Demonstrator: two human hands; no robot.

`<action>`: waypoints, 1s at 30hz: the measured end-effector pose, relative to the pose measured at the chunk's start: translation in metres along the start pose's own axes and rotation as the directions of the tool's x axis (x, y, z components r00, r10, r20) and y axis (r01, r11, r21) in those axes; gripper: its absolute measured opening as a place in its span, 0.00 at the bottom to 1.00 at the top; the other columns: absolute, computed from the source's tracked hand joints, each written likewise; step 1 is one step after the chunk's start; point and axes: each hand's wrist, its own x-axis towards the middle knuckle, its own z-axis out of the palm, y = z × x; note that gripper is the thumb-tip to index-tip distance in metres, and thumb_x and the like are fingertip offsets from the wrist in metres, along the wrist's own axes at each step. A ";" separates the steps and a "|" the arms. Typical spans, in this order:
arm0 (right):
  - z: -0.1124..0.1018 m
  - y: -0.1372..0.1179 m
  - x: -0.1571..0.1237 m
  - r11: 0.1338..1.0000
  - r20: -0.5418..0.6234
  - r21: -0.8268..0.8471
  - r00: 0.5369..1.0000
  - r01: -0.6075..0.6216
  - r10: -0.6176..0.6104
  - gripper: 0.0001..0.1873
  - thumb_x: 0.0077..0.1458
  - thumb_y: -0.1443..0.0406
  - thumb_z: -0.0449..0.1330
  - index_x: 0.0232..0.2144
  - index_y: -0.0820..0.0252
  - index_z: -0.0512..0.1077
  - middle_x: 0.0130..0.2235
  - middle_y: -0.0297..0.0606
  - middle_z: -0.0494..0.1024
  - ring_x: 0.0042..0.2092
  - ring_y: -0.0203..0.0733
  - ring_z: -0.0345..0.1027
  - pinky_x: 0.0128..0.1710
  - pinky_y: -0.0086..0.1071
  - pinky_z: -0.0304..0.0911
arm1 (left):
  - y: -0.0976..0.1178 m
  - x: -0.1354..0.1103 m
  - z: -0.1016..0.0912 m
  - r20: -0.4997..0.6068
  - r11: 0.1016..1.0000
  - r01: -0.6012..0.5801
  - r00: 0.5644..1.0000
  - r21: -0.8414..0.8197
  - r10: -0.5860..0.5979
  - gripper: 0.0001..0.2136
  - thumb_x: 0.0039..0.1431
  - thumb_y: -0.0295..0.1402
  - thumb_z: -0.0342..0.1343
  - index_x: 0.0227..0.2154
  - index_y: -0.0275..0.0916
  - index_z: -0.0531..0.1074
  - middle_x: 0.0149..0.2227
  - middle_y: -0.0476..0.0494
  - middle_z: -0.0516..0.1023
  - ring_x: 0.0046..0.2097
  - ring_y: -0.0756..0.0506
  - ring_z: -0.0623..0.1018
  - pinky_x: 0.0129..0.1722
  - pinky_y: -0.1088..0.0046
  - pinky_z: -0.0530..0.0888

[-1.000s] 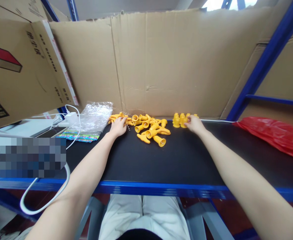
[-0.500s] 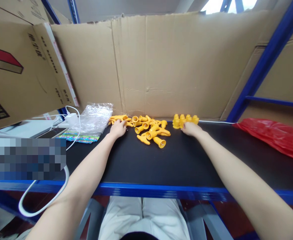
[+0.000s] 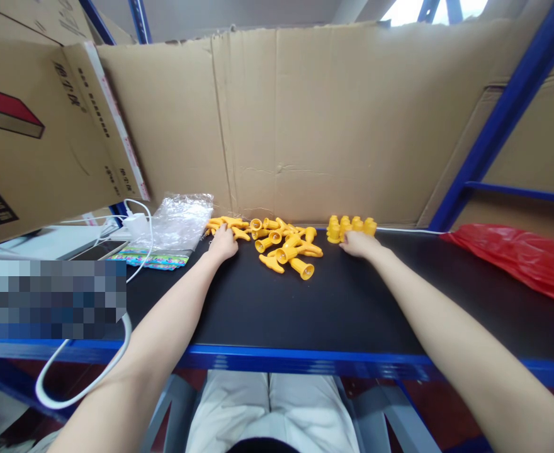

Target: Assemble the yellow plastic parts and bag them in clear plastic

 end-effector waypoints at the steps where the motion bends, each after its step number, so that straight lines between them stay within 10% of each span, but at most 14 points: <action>1: -0.002 -0.002 -0.001 1.000 0.044 0.001 0.999 -0.020 0.020 0.22 0.51 0.57 0.57 0.45 0.65 0.70 0.44 0.55 0.72 0.46 0.57 0.66 0.44 0.48 0.57 | 0.000 0.000 0.000 0.003 1.000 0.002 1.000 0.003 -0.002 0.18 0.52 0.28 0.49 0.47 0.32 0.68 0.58 0.28 0.60 0.59 0.34 0.62 0.57 0.58 0.61; 4: -0.013 -0.015 -0.003 0.999 0.121 0.028 0.992 -0.039 0.035 0.15 0.54 0.59 0.54 0.41 0.62 0.71 0.42 0.52 0.74 0.44 0.54 0.68 0.41 0.45 0.59 | 0.003 -0.001 -0.003 0.009 1.000 -0.005 1.000 0.030 0.004 0.16 0.52 0.29 0.50 0.44 0.32 0.69 0.55 0.30 0.63 0.58 0.35 0.64 0.57 0.61 0.62; 11: -0.048 -0.071 -0.023 0.895 -0.111 0.302 0.944 0.329 -0.309 0.13 0.59 0.61 0.48 0.39 0.59 0.70 0.33 0.39 0.76 0.33 0.41 0.68 0.33 0.33 0.59 | 0.015 -0.005 -0.013 -0.075 0.998 -0.065 0.995 0.025 0.067 0.13 0.54 0.30 0.47 0.42 0.34 0.69 0.54 0.32 0.65 0.57 0.36 0.64 0.55 0.60 0.64; 17: -0.055 -0.106 -0.039 0.778 0.131 0.531 0.874 0.336 -0.467 0.16 0.59 0.55 0.50 0.38 0.58 0.70 0.33 0.37 0.76 0.32 0.38 0.68 0.31 0.30 0.60 | 0.020 -0.006 -0.016 -0.095 0.995 -0.103 0.990 0.011 0.103 0.12 0.54 0.29 0.47 0.40 0.36 0.70 0.52 0.35 0.68 0.56 0.38 0.66 0.54 0.61 0.65; 25: -0.046 -0.103 -0.037 0.789 0.286 0.612 0.915 0.054 -0.285 0.26 0.62 0.50 0.39 0.38 0.58 0.69 0.24 0.37 0.73 0.22 0.39 0.66 0.26 0.35 0.62 | 0.032 -0.010 -0.028 -0.228 0.944 -0.326 0.924 -0.043 0.308 0.13 0.55 0.28 0.46 0.42 0.36 0.70 0.54 0.38 0.68 0.56 0.41 0.66 0.55 0.62 0.63; 30: -0.054 -0.100 -0.031 0.797 0.164 0.600 0.963 0.075 -0.214 0.12 0.58 0.62 0.48 0.35 0.59 0.69 0.27 0.36 0.74 0.25 0.38 0.67 0.27 0.32 0.62 | 0.055 -0.023 -0.046 -0.362 0.862 -0.502 0.819 -0.073 0.446 0.21 0.59 0.27 0.43 0.56 0.38 0.60 0.57 0.37 0.63 0.57 0.42 0.64 0.55 0.63 0.62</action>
